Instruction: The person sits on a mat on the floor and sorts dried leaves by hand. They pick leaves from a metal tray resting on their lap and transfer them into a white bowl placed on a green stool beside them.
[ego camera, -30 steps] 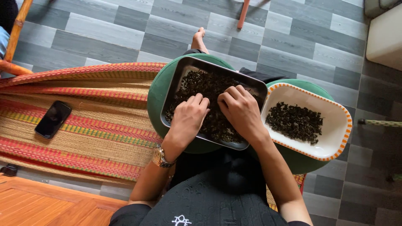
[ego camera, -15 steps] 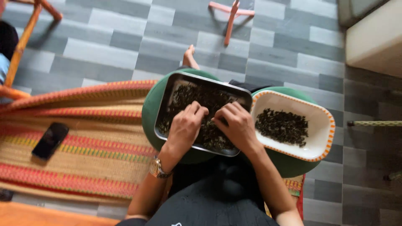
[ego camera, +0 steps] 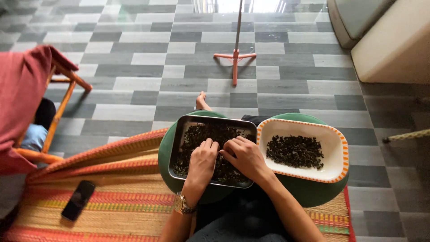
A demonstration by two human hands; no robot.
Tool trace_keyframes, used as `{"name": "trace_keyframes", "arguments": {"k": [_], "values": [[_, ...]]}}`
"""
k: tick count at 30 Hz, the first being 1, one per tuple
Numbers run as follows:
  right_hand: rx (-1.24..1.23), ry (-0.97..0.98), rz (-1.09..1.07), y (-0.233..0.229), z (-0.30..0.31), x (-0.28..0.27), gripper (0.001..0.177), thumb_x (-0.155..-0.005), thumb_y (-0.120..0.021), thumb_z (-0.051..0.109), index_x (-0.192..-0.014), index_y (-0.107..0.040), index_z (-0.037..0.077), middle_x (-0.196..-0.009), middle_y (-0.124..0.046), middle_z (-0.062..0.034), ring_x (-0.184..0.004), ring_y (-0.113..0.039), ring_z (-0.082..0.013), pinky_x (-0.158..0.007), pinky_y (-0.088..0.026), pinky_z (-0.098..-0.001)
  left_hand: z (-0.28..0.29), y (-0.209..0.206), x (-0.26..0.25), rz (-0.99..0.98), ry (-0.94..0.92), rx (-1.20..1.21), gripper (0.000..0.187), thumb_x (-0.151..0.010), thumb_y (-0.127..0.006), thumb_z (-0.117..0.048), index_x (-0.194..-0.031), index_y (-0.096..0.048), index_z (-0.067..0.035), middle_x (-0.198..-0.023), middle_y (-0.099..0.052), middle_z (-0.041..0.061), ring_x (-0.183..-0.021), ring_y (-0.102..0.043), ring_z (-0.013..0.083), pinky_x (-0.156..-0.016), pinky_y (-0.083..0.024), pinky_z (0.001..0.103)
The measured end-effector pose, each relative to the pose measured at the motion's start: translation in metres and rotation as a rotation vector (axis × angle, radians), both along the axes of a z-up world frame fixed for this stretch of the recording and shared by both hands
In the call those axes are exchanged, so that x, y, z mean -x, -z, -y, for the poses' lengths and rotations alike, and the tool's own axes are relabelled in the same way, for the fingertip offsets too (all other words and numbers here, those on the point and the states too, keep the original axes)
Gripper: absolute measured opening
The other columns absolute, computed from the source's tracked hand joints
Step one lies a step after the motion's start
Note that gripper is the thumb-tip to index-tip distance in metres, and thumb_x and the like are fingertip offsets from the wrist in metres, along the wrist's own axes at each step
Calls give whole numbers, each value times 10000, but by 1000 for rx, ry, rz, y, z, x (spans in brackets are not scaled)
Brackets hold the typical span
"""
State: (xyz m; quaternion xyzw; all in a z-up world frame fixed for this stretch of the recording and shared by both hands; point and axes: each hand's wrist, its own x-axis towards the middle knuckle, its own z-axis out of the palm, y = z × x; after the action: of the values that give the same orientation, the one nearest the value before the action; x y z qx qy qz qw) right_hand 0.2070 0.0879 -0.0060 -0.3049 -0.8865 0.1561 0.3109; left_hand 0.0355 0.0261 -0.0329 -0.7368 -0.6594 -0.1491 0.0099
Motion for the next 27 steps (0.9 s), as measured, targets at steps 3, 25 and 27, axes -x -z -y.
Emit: {"name": "trace_keyframes", "arguments": {"k": [3, 25, 27], "values": [[-19, -3, 3, 9, -3, 1, 160, -918, -717, 261, -871, -612, 150, -716, -594, -51, -750, -640, -251, -688, -546, -369, 0, -1, 2, 83, 8, -6, 102, -908, -657, -179, -943, -562, -172, -858, -537, -1, -832, -639, 236, -683, -523, 363], [-11, -90, -4, 4, -2, -3, 282, -1030, -600, 244, -793, -604, 91, -766, -616, -66, -721, -579, -267, -678, -487, -416, 23, -47, -30, 656, -34, -47, 257, -923, -618, 53, -1151, -601, -63, -971, -607, 97, -855, -648, 230, -804, -524, 355], [18, -108, -18, 1, -2, -4, 274, -1028, -610, 257, -817, -615, 82, -777, -608, -57, -732, -589, -259, -658, -484, -415, 24, -48, -30, 620, -17, -58, 266, -928, -598, 56, -1166, -579, -60, -986, -586, 108, -872, -637, 258, -804, -508, 384]]}}
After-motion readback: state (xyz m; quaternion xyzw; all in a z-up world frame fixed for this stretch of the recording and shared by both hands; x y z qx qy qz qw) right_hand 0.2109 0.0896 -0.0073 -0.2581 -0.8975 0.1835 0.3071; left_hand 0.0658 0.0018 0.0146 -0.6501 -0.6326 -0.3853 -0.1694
